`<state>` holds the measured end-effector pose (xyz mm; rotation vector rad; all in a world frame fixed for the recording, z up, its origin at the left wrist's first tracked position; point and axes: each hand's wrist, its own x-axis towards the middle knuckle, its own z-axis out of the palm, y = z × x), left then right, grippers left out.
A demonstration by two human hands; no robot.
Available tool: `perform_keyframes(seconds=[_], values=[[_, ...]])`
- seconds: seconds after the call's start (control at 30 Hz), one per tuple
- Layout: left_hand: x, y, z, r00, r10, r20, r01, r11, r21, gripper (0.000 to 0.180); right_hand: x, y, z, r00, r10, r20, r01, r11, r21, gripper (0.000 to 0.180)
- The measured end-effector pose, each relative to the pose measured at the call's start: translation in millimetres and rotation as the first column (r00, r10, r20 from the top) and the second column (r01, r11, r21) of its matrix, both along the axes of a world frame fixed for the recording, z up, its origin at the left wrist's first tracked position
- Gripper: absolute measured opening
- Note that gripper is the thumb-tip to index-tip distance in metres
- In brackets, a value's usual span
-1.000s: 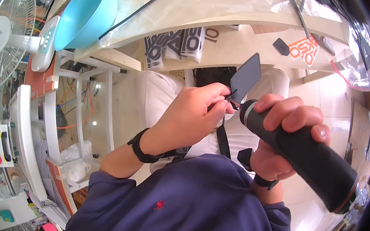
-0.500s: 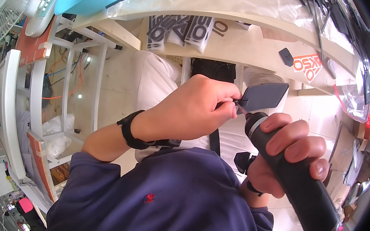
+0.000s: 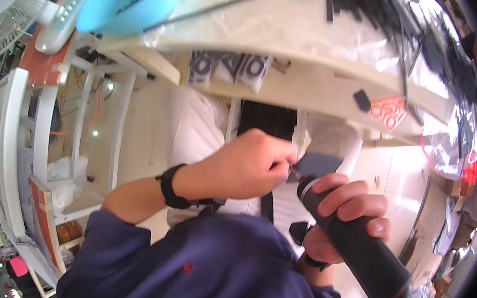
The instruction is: Using an electric screwdriver to attach small components and straps to black plastic plates at a factory workstation.
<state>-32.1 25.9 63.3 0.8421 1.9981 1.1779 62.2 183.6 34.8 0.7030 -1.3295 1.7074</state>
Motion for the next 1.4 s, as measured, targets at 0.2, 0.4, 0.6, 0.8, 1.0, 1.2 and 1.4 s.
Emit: perform_keyframes(seconds=[0.2, 0.4, 0.6, 0.8, 1.0, 1.2, 1.4], values=[[-40, 8, -59, 0.664, -0.045, -0.746, -0.044, 0.994, -0.099, 0.035, 4, 2, 0, 0.942, -0.265, 0.207, 0.283, 0.957, -0.062, 0.061], [-100, 27, 36, 0.667, 0.196, -0.719, -0.194, 0.977, 0.086, 0.016, 4, 14, -2, 0.932, -0.264, 0.249, 0.290, 0.954, -0.072, 0.056], [-222, 62, 22, 0.364, 0.070, -0.929, -0.285, 0.958, -0.039, 0.018, -3, 8, -4, 0.955, -0.199, 0.218, 0.221, 0.972, -0.083, 0.054], [-220, 67, 18, 0.351, -0.024, -0.936, -0.301, 0.944, -0.137, 0.014, 7, 10, -12, 0.955, -0.152, 0.254, 0.176, 0.982, -0.074, 0.054], [-176, 47, 31, 0.453, 0.043, -0.890, -0.373, 0.916, -0.146, 0.013, 14, 11, -11, 0.950, -0.144, 0.279, 0.169, 0.983, -0.070, 0.055], [-112, 4, 18, 0.518, 0.348, -0.782, -0.454, 0.886, 0.094, 0.014, 12, 5, -7, 0.949, -0.113, 0.294, 0.145, 0.985, -0.090, 0.055], [-57, -37, -19, 0.719, 0.584, -0.375, -0.547, 0.810, 0.213, 0.024, 10, -1, -6, 0.949, -0.092, 0.302, 0.114, 0.992, -0.053, 0.054]])
